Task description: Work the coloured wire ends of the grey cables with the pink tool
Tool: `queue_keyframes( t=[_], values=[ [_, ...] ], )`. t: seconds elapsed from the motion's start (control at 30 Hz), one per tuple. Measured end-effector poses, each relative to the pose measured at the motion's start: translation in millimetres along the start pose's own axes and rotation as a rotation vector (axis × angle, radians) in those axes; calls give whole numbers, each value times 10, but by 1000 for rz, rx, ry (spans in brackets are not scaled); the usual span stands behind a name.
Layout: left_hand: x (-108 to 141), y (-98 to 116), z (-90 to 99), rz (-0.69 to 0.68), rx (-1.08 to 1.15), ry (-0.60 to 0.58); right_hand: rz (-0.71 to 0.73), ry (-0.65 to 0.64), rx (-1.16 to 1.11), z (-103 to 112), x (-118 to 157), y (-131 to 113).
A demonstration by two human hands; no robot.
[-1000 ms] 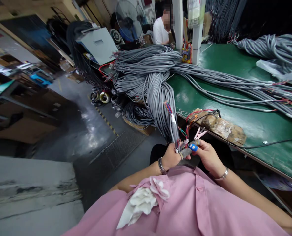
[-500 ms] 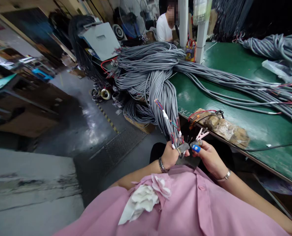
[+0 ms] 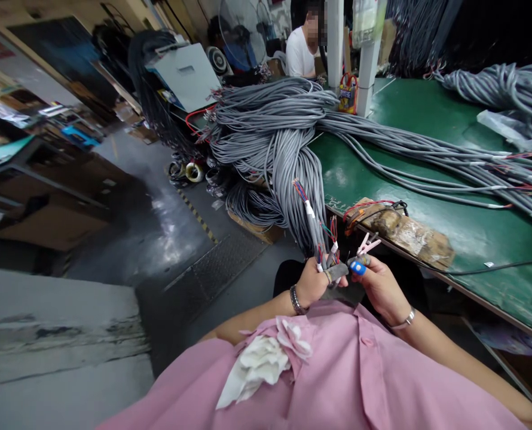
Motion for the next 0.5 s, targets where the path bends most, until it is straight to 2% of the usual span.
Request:
queue_keyframes(
  t=[0.1, 0.2, 0.4, 0.5],
  values=[
    [-5, -57, 41, -9, 59, 52, -3, 18, -27, 56, 15, 63],
    [-14, -103, 54, -18, 120, 70, -31, -24, -102, 31, 11, 125],
    [-25, -155, -2, 20, 123, -24, -146, -212, -272, -198, -41, 203],
    [-19, -159, -5, 12, 111, -41, -125, -251, -253, -278, -53, 151]
  ],
)
Point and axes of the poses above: each hand's wrist, its own x-axis away from the middle knuckle, its own z-axis out of the back of the hand, y = z × x, the point moved 9 cm from there along -x, towards the middle knuckle, and after that the axes turned 3 degrees about -z, right-handed, at the moved point
